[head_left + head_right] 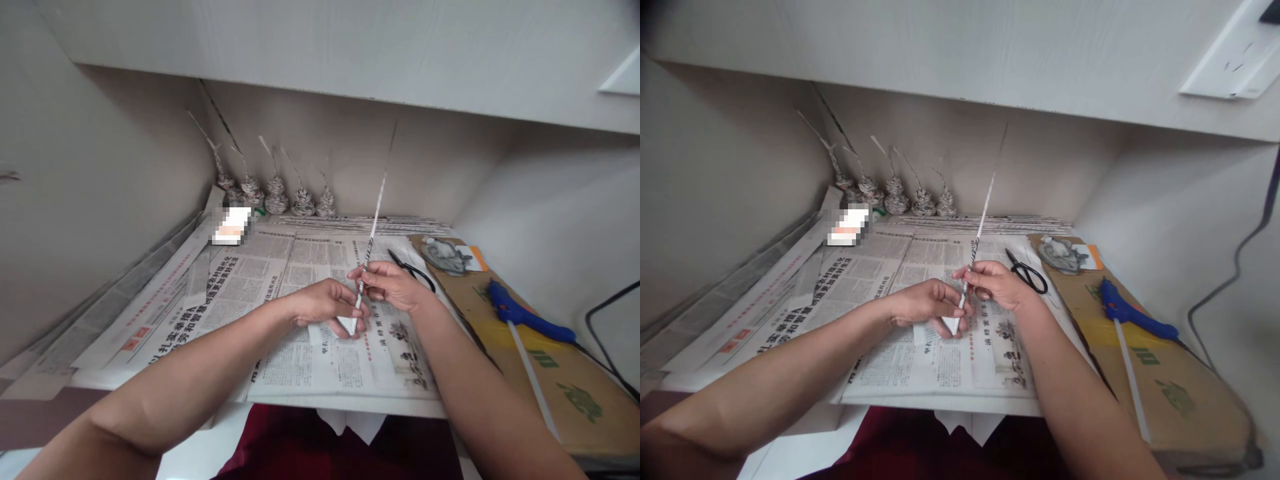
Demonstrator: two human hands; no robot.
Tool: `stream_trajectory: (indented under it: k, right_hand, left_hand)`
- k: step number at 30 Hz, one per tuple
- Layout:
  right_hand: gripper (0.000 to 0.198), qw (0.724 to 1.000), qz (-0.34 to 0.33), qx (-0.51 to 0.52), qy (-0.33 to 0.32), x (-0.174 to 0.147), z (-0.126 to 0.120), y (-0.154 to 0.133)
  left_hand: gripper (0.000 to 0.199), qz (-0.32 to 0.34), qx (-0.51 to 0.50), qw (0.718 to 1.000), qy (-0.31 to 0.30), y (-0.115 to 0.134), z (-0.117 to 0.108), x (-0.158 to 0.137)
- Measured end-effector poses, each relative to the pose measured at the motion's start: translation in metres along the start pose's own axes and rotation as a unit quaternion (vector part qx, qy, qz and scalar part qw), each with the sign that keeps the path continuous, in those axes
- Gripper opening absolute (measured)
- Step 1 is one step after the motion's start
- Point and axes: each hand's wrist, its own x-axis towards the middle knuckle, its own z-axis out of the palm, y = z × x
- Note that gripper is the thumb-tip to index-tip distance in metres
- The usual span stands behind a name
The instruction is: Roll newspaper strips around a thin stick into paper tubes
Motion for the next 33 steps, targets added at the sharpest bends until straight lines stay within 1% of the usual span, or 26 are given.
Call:
stream_trajectory:
  k: [2,6,12,17,19,22,23,29,33]
  right_hand:
    - [0.026,1.000,0.007,-0.002,0.000,0.0009,-0.0008,0.0022]
    - [0.027,0.999,-0.001,0.017,0.048,0.0037,-0.0011,0.0052]
    - [0.029,1.000,0.011,0.017,0.014,0.0010,-0.0010,0.0011]
    - [0.028,0.997,-0.006,0.023,0.069,0.0034,-0.0016,0.0020]
    - [0.028,0.998,-0.007,0.030,0.063,0.0023,-0.0015,0.0006]
    - [0.029,0.999,-0.002,0.029,0.023,-0.0001,-0.0019,-0.0019]
    - [0.028,0.999,-0.003,0.026,0.020,-0.0002,-0.0022,-0.0020]
    - [0.028,0.997,-0.018,0.018,0.070,0.0037,-0.0034,0.0016]
    - [0.027,0.999,-0.011,0.029,0.033,0.0014,-0.0032,-0.0001]
  left_hand:
    - [0.030,-0.002,-0.003,1.000,-0.004,0.0002,0.0003,-0.0001]
    - [0.032,0.004,0.004,1.000,0.003,-0.0003,0.0002,0.0000]
    - [0.032,0.004,0.000,1.000,0.008,-0.0005,-0.0001,-0.0001]
    - [0.034,-0.004,0.001,1.000,0.024,0.0013,0.0010,-0.0003]
    - [0.034,-0.010,0.001,1.000,0.026,0.0022,0.0012,-0.0006]
    - [0.035,-0.014,-0.003,1.000,0.017,0.0018,0.0008,-0.0006]
    - [0.036,-0.014,-0.004,1.000,0.015,0.0013,0.0004,-0.0004]
    - [0.034,-0.008,0.001,1.000,0.021,-0.0023,-0.0015,0.0013]
    - [0.032,-0.009,-0.001,1.000,0.013,-0.0022,-0.0019,0.0013]
